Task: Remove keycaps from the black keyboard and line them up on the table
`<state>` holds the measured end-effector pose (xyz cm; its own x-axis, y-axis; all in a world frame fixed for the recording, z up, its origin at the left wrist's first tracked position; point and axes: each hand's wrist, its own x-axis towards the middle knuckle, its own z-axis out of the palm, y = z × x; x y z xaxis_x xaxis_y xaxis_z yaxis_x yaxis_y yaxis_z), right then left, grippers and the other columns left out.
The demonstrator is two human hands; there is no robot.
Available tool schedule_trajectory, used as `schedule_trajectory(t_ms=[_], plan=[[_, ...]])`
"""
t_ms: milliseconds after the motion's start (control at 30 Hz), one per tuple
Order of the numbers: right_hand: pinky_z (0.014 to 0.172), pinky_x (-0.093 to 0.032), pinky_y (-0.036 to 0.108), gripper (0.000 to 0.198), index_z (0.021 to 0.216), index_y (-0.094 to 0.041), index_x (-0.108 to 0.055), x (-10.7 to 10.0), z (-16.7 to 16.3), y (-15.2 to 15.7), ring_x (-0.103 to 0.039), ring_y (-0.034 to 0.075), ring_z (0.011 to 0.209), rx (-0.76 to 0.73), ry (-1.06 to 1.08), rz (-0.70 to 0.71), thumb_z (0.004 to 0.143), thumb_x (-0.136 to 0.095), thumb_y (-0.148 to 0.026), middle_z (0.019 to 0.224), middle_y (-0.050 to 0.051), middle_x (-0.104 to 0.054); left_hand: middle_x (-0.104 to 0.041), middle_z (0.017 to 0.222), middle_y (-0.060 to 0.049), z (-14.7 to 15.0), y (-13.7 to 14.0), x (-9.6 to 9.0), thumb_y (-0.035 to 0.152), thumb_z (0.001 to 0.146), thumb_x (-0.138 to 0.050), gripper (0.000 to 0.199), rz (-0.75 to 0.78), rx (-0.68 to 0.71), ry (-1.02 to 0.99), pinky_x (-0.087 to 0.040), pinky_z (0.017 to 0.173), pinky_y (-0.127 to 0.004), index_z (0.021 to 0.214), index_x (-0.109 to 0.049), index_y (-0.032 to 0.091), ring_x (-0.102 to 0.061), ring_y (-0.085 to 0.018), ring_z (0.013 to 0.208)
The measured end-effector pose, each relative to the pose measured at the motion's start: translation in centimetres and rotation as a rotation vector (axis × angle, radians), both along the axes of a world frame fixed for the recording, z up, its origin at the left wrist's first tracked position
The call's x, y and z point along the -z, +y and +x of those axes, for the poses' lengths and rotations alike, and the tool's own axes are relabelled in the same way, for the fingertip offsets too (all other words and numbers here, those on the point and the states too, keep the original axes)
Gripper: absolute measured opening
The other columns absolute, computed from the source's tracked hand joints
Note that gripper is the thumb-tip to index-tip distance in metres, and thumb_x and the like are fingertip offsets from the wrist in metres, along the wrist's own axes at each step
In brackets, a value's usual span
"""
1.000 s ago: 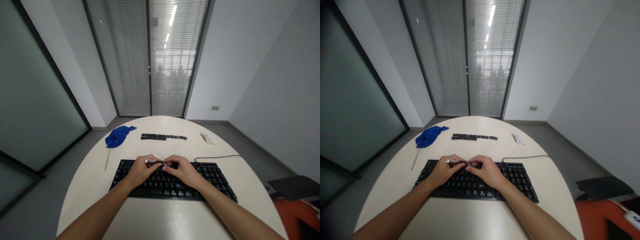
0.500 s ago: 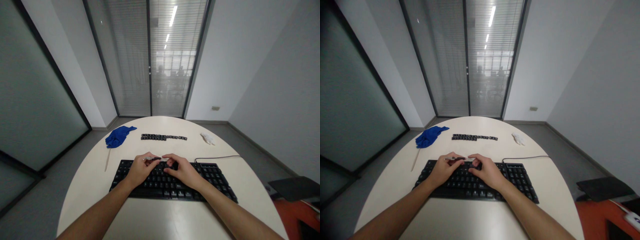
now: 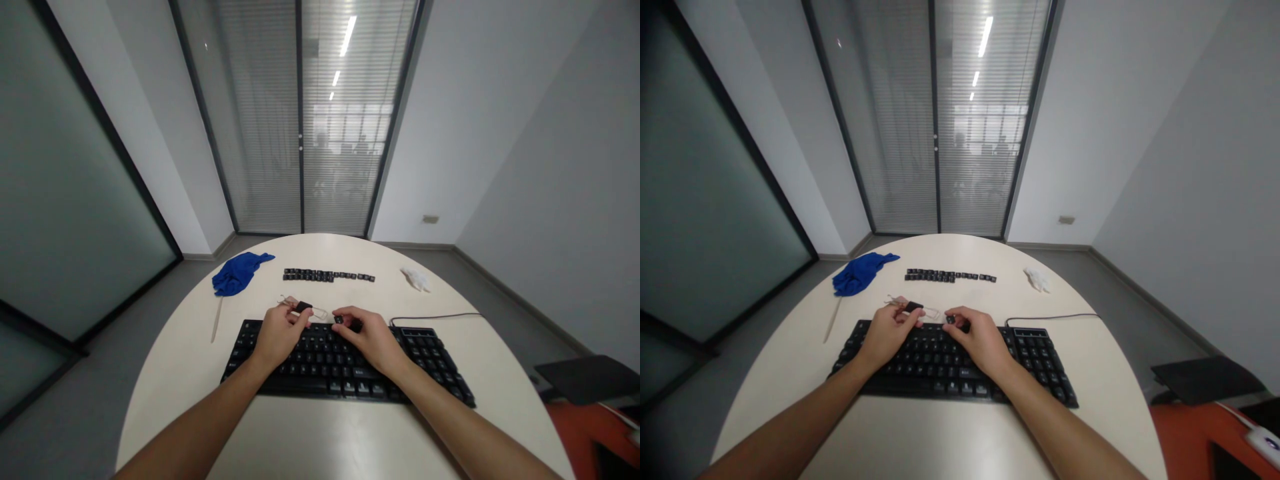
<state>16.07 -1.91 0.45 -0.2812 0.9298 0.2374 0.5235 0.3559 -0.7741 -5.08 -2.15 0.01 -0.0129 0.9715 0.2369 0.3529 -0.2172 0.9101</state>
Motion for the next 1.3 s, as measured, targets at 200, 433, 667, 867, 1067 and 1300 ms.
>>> schedule_trajectory(t_ms=[200, 433, 667, 867, 1067, 1300], plan=[[0.075, -0.048, 0.029, 0.029, 0.109, -0.020, -0.070, -0.1, 0.3, 0.7, -0.064, 0.018, 0.077, 0.055, -0.031, -0.011, 0.084, -0.062, -0.034, 0.083, 0.002, -0.070, -0.076, 0.083, -0.010, -0.1, 0.0, 0.3, 0.039, 0.085, -0.062, 0.025, 0.009, 0.011, 0.016, -0.056, 0.062, -0.027, 0.084, -0.067, 0.014, -0.074, -0.022, 0.069], [0.073, -0.048, 0.028, 0.025, 0.102, -0.019, -0.073, 0.5, 1.9, 4.5, -0.066, 0.018, 0.075, 0.062, -0.207, -0.051, 0.083, -0.060, -0.029, 0.087, 0.005, -0.074, -0.076, 0.083, -0.008, 0.0, 0.0, 0.3, 0.039, 0.084, -0.063, 0.024, 0.020, 0.033, 0.029, -0.055, 0.058, -0.025, 0.081, -0.066, 0.016, -0.074, -0.021, 0.067], [0.078, -0.047, 0.025, 0.025, 0.104, -0.020, -0.072, 0.2, 1.4, 7.8, -0.068, 0.018, 0.088, 0.148, -0.458, -0.020, 0.087, -0.056, -0.029, 0.097, 0.005, -0.075, -0.074, 0.074, -0.006, -0.1, 0.1, 0.5, 0.040, 0.085, -0.062, 0.024, 0.022, 0.034, 0.054, -0.054, 0.058, -0.026, 0.078, -0.063, 0.017, -0.074, -0.022, 0.065], [0.080, -0.045, 0.028, 0.023, 0.104, -0.024, -0.071, -0.3, 0.2, 9.1, -0.066, 0.022, 0.097, 0.222, -0.586, 0.035, 0.089, -0.054, -0.031, 0.101, 0.006, -0.074, -0.074, 0.074, -0.005, 0.0, 0.0, 0.4, 0.040, 0.085, -0.062, 0.023, 0.022, 0.032, 0.059, -0.054, 0.058, -0.026, 0.078, -0.061, 0.018, -0.074, -0.022, 0.066], [0.082, -0.045, 0.029, 0.025, 0.107, -0.024, -0.070, -0.1, -0.6, 10.2, -0.065, 0.023, 0.098, 0.251, -0.677, 0.055, 0.092, -0.051, -0.031, 0.106, 0.009, -0.072, -0.073, 0.066, -0.003, -0.1, -0.1, 0.2, 0.039, 0.085, -0.063, 0.022, 0.005, 0.045, 0.068, -0.053, 0.057, -0.026, 0.077, -0.060, 0.019, -0.074, -0.023, 0.066], [0.081, -0.045, 0.031, 0.028, 0.110, -0.022, -0.068, 0.3, -1.1, 11.2, -0.065, 0.025, 0.098, 0.284, -0.731, 0.082, 0.095, -0.046, -0.031, 0.108, 0.011, -0.070, -0.075, 0.073, -0.006, -0.1, -0.1, 0.4, 0.041, 0.085, -0.061, 0.025, 0.004, 0.060, 0.058, -0.054, 0.057, -0.027, 0.081, -0.062, 0.017, -0.074, -0.023, 0.066]])
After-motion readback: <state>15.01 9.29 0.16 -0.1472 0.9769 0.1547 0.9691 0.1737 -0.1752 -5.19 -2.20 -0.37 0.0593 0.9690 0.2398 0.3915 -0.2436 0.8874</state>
